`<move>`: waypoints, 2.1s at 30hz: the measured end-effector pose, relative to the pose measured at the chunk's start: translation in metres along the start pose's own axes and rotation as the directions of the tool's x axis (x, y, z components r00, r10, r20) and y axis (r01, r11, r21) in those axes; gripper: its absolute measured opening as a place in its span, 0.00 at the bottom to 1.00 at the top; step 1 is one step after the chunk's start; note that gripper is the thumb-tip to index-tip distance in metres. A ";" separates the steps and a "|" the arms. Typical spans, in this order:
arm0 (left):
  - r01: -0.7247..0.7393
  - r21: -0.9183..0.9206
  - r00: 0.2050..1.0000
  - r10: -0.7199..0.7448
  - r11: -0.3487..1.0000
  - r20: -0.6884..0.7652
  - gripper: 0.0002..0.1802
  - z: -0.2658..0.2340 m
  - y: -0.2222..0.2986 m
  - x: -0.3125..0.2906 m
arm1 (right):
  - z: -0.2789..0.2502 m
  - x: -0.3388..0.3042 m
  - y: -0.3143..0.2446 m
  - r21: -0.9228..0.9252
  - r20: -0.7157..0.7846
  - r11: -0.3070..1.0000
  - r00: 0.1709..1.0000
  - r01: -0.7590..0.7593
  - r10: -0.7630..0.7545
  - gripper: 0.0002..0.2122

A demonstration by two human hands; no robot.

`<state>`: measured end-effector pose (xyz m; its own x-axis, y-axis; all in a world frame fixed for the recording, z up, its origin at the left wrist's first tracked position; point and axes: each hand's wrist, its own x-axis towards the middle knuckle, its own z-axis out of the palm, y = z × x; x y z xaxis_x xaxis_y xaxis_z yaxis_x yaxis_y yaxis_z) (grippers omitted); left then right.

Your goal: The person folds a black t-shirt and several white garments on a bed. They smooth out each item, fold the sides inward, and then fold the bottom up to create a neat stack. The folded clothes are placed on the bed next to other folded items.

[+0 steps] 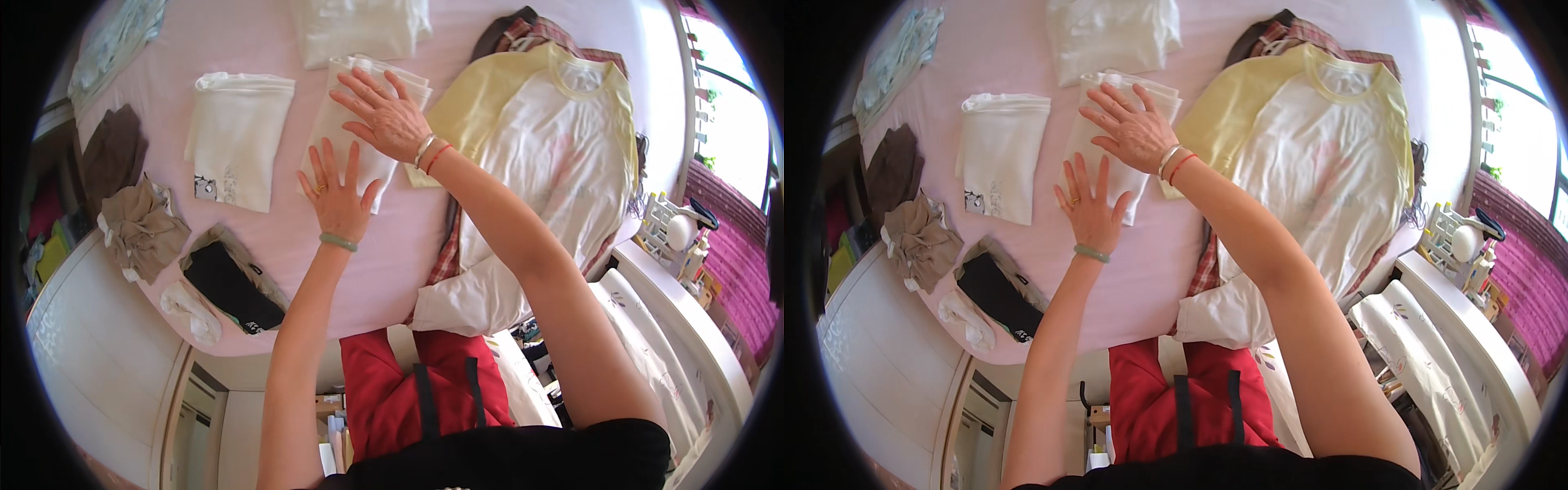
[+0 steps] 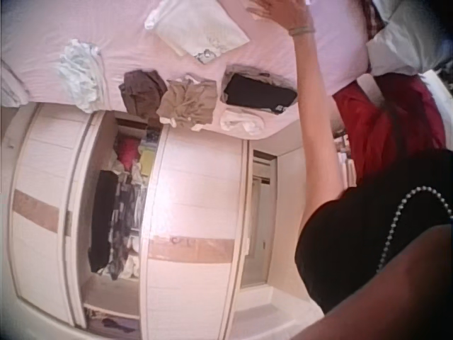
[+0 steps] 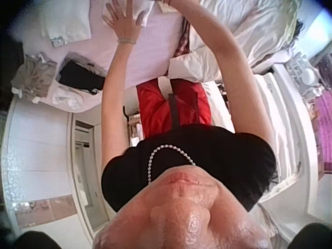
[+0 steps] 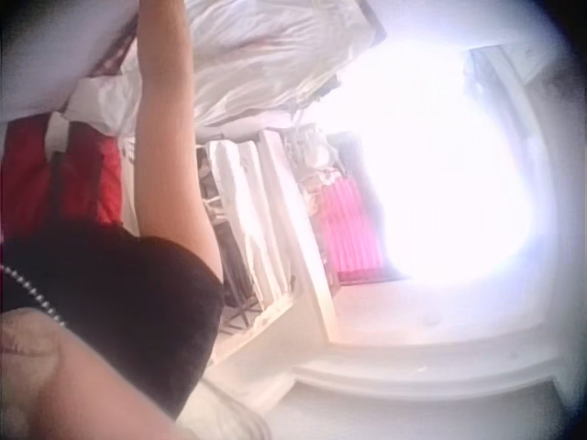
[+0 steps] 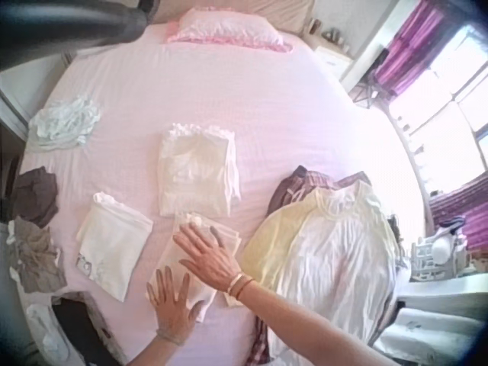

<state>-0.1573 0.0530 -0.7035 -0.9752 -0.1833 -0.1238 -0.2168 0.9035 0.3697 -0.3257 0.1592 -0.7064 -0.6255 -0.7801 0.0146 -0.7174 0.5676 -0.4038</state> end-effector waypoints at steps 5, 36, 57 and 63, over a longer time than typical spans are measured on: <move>-0.039 -0.306 0.995 0.009 0.951 -0.100 0.29 -0.019 0.077 0.010 | -0.057 -0.059 0.049 0.358 -0.257 0.906 0.909 -0.226 0.328 0.19; -0.115 -0.638 0.709 0.513 0.761 0.484 0.07 0.001 0.192 -0.183 | -0.121 -0.378 -0.062 0.474 -0.045 0.639 0.708 -0.606 0.705 0.02; -0.049 -0.669 0.942 0.256 0.742 0.215 0.10 -0.078 0.215 -0.157 | -0.172 -0.399 -0.099 0.801 0.028 0.235 0.428 -0.550 0.903 0.05; -0.414 -0.331 0.872 0.474 0.848 0.123 0.10 -0.046 0.211 -0.192 | -0.175 -0.376 -0.055 0.912 0.143 -0.045 0.213 -0.408 0.967 0.09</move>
<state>-0.0175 0.2610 -0.5597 -0.9476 0.3161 -0.0463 0.2053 0.7137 0.6697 -0.1049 0.4675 -0.5295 -0.7826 0.3449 -0.5183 0.5675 0.0527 -0.8217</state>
